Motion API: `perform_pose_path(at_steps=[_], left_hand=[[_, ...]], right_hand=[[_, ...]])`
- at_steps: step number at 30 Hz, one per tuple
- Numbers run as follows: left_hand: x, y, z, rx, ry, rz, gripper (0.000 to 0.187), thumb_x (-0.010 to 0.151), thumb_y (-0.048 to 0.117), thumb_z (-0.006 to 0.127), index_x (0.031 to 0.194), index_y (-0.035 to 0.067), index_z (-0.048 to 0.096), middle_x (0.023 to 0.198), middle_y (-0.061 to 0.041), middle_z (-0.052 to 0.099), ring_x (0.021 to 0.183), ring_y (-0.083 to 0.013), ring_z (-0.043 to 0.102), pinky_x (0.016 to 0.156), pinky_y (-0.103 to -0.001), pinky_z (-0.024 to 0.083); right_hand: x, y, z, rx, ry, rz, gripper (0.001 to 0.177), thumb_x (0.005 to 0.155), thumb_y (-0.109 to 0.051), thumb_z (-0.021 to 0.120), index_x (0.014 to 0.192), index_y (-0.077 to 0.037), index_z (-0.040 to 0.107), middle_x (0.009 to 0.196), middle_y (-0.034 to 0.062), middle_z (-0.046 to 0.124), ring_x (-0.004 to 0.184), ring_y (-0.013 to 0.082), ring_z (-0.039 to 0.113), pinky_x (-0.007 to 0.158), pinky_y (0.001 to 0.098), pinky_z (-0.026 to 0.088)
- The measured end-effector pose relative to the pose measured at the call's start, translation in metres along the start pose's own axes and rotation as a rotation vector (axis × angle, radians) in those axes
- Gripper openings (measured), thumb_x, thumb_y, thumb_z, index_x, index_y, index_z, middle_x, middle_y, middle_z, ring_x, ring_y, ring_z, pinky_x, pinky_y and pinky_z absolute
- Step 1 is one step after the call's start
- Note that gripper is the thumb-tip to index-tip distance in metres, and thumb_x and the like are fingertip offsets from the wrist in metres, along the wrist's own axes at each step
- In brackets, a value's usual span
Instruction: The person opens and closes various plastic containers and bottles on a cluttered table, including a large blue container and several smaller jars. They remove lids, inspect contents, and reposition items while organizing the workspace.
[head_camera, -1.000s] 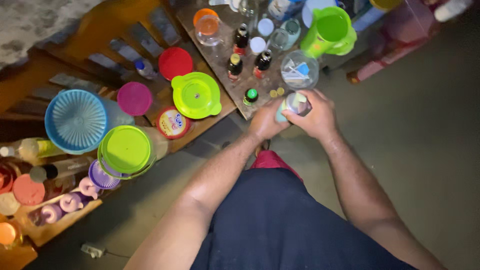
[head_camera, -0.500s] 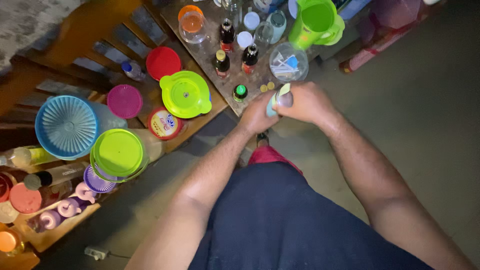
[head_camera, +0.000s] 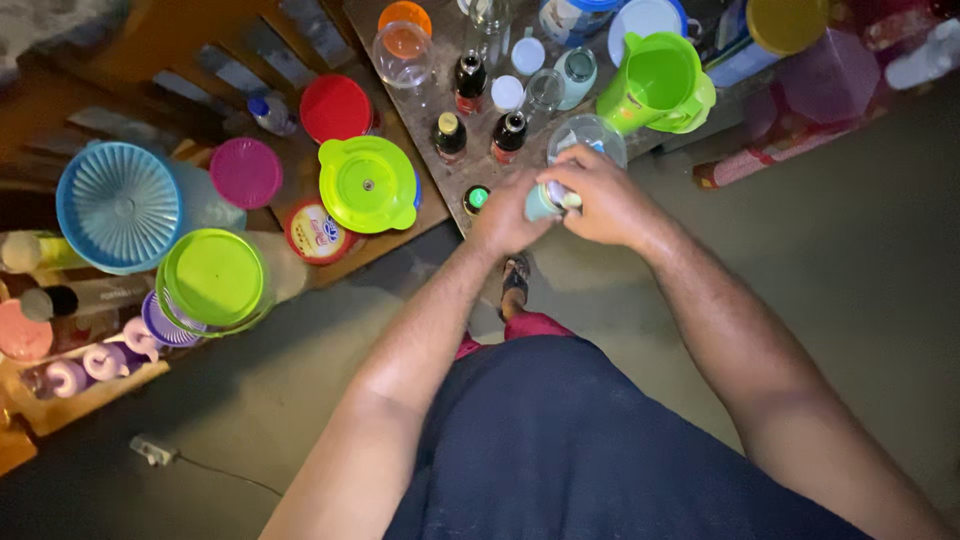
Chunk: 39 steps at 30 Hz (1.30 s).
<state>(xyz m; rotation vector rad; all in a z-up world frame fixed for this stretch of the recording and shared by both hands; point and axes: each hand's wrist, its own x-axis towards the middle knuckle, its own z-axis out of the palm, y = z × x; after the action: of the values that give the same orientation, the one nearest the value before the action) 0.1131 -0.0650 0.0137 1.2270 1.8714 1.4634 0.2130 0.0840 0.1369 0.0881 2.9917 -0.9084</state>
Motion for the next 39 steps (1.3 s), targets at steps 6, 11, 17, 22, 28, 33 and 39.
perform_pose_path(at_steps=[6, 11, 17, 22, 28, 33, 39], left_hand=[[0.019, -0.007, 0.001, 0.101, 0.043, -0.087, 0.059, 0.073, 0.025, 0.085, 0.123, 0.007, 0.059, 0.117, -0.02, 0.069, 0.116, -0.0397, 0.065, 0.098, -0.048, 0.053], [0.035, -0.006, 0.001, 0.145, -0.022, -0.107, 0.06, 0.068, 0.026, 0.088, 0.118, 0.007, 0.06, 0.111, -0.018, 0.071, 0.11, -0.0385, 0.067, 0.095, -0.047, 0.053], [0.042, -0.004, -0.004, 0.065, -0.094, -0.106, 0.063, 0.068, 0.022, 0.086, 0.124, 0.008, 0.061, 0.113, -0.016, 0.074, 0.108, -0.0335, 0.071, 0.094, -0.043, 0.056], [0.047, 0.0, -0.006, 0.166, -0.066, -0.037, 0.072, 0.068, 0.022, 0.088, 0.131, 0.007, 0.057, 0.118, -0.018, 0.072, 0.109, -0.0361, 0.069, 0.094, -0.044, 0.055], [0.049, -0.006, -0.001, 0.282, -0.069, -0.126, 0.068, 0.069, 0.021, 0.087, 0.129, 0.008, 0.058, 0.112, -0.019, 0.071, 0.107, -0.0379, 0.068, 0.094, -0.046, 0.054], [0.052, -0.017, -0.001, 0.285, -0.056, -0.157, 0.058, 0.065, 0.02, 0.091, 0.113, 0.006, 0.063, 0.114, -0.018, 0.07, 0.108, -0.0392, 0.066, 0.092, -0.048, 0.053], [0.054, -0.02, -0.001, 0.285, -0.125, -0.216, 0.054, 0.066, 0.017, 0.088, 0.115, 0.01, 0.064, 0.112, -0.016, 0.072, 0.108, -0.0369, 0.068, 0.092, -0.046, 0.054]], right_hand=[[0.023, 0.005, -0.006, -0.153, -0.174, 0.446, 0.06, 0.085, -0.045, 0.088, 0.127, -0.009, 0.065, 0.118, 0.018, 0.067, 0.115, 0.0386, 0.067, 0.1, 0.0474, 0.053], [0.027, 0.009, -0.013, -0.279, -0.17, 0.148, 0.053, 0.074, -0.028, 0.083, 0.123, -0.013, 0.07, 0.116, 0.0164, 0.065, 0.113, 0.0366, 0.063, 0.097, 0.0472, 0.052], [0.019, 0.02, -0.019, -0.331, -0.13, -0.181, 0.045, 0.077, -0.006, 0.079, 0.118, -0.024, 0.072, 0.131, 0.0039, 0.065, 0.128, 0.0295, 0.055, 0.108, 0.0478, 0.047], [0.015, 0.027, -0.018, -0.206, -0.001, -0.187, 0.062, 0.067, -0.01, 0.08, 0.128, -0.012, 0.067, 0.141, 0.0161, 0.06, 0.13, 0.0377, 0.054, 0.108, 0.0493, 0.046], [0.022, 0.038, 0.004, -0.057, 0.008, 0.152, 0.068, 0.075, -0.03, 0.09, 0.131, -0.003, 0.062, 0.13, 0.0196, 0.062, 0.121, 0.039, 0.061, 0.103, 0.0487, 0.049], [0.021, 0.048, 0.008, -0.163, 0.071, -0.129, 0.057, 0.066, -0.011, 0.081, 0.122, -0.008, 0.07, 0.123, 0.0161, 0.065, 0.12, 0.0388, 0.059, 0.105, 0.0481, 0.048], [0.015, 0.05, -0.001, -0.302, 0.013, -0.36, 0.038, 0.081, 0.0, 0.076, 0.114, -0.019, 0.071, 0.134, 0.0026, 0.065, 0.132, 0.0296, 0.056, 0.114, 0.048, 0.043]])
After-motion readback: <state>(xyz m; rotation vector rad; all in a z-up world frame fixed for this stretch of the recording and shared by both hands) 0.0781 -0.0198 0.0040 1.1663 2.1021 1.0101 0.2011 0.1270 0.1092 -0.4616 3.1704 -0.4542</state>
